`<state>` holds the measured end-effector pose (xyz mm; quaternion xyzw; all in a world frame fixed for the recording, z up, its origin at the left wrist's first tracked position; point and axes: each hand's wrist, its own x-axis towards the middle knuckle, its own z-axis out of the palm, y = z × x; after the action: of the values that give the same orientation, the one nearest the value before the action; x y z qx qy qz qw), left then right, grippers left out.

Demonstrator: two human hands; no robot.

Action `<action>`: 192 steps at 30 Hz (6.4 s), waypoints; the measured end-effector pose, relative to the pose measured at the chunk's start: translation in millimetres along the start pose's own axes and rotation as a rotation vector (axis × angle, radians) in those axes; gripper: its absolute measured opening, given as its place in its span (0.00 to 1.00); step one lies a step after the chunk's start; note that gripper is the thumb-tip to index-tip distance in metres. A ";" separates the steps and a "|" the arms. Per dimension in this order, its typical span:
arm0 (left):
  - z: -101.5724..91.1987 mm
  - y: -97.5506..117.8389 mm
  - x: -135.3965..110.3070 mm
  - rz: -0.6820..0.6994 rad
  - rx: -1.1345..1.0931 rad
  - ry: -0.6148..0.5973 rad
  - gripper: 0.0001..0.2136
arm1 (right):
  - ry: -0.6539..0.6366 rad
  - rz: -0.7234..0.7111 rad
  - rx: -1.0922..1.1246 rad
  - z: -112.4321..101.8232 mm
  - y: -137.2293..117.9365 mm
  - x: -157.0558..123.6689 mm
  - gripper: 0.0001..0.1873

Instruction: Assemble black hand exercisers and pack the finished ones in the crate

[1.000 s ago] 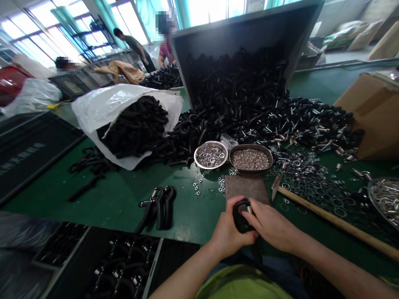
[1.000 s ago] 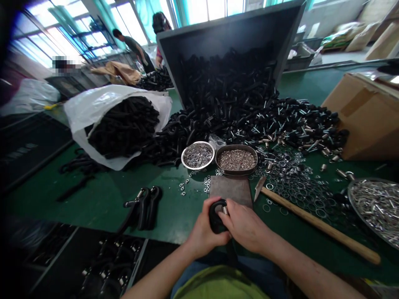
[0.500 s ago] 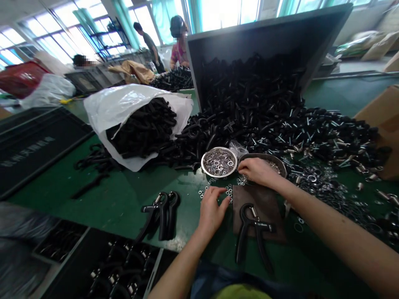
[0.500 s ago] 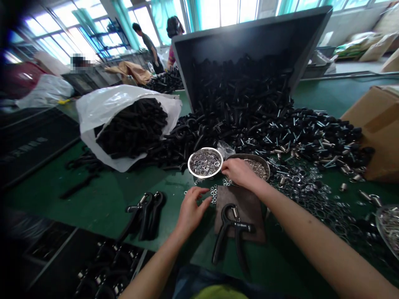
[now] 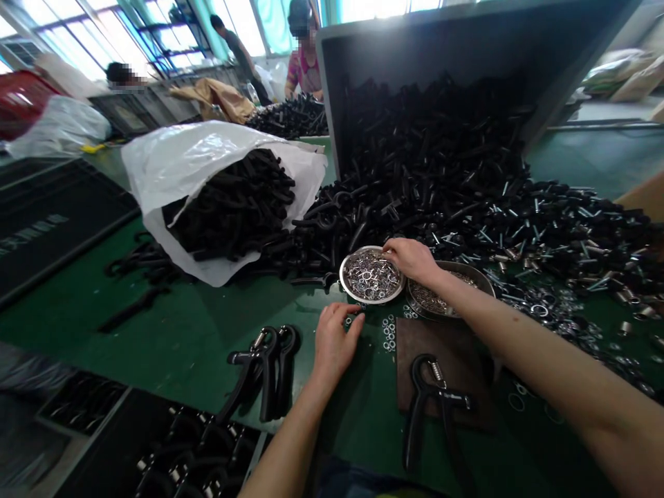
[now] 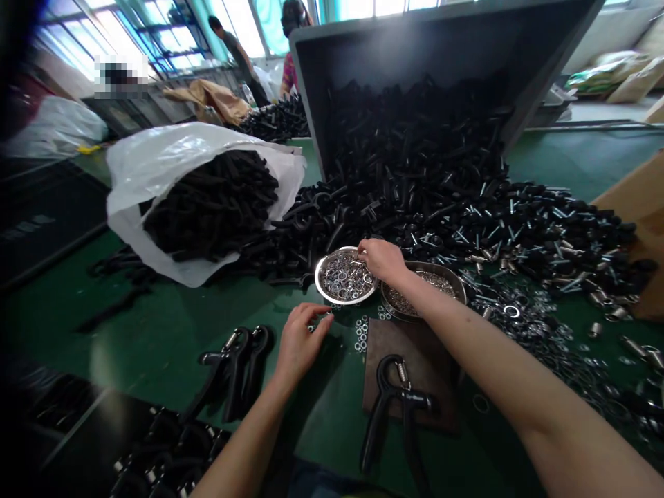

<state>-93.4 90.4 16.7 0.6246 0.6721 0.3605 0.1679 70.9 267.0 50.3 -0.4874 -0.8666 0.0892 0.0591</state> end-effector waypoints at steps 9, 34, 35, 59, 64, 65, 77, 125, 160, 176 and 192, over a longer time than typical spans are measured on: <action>15.0 8.1 41.4 0.070 0.214 0.006 0.07 | -0.090 -0.039 0.028 6.9 -6.1 -9.5 0.08; 17.1 9.9 82.5 0.244 0.279 -0.215 0.06 | -0.136 0.210 0.710 -18.3 18.5 -117.5 0.12; 20.5 12.2 84.5 0.282 0.277 -0.259 0.06 | -0.148 0.241 0.720 -16.8 20.5 -128.2 0.12; 27.5 28.0 104.3 0.447 0.533 -0.555 0.10 | -0.155 0.381 0.728 -8.9 29.7 -196.0 0.14; 25.1 38.1 110.0 0.535 0.642 -0.578 0.10 | -0.163 0.374 0.738 -8.3 29.3 -199.9 0.14; 25.1 39.3 111.6 0.537 0.643 -0.594 0.10 | -0.161 0.373 0.739 -8.3 29.5 -200.7 0.14; 30.1 22.8 114.0 0.348 0.473 -0.530 0.04 | -0.121 0.382 0.759 -7.3 34.9 -214.8 0.16; 43.4 52.5 -51.9 0.112 -0.157 -0.607 0.06 | 0.129 -0.089 0.048 45.7 -9.7 -207.8 0.13; 48.6 60.2 -110.9 0.204 -0.053 -0.352 0.22 | 0.107 0.147 0.190 1.0 -4.3 -301.3 0.20; 46.7 66.1 -108.4 -0.052 -0.327 -0.403 0.16 | 0.304 0.247 -0.296 33.7 60.0 -318.7 0.17; 37.4 111.5 -136.9 -0.774 -1.006 -0.543 0.27 | 0.023 0.151 -0.138 13.6 64.0 -101.8 0.09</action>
<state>34.4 -35.3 37.8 0.2541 0.5318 0.3736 0.7163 174.4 211.2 21.9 -0.5552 -0.8308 0.0279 0.0287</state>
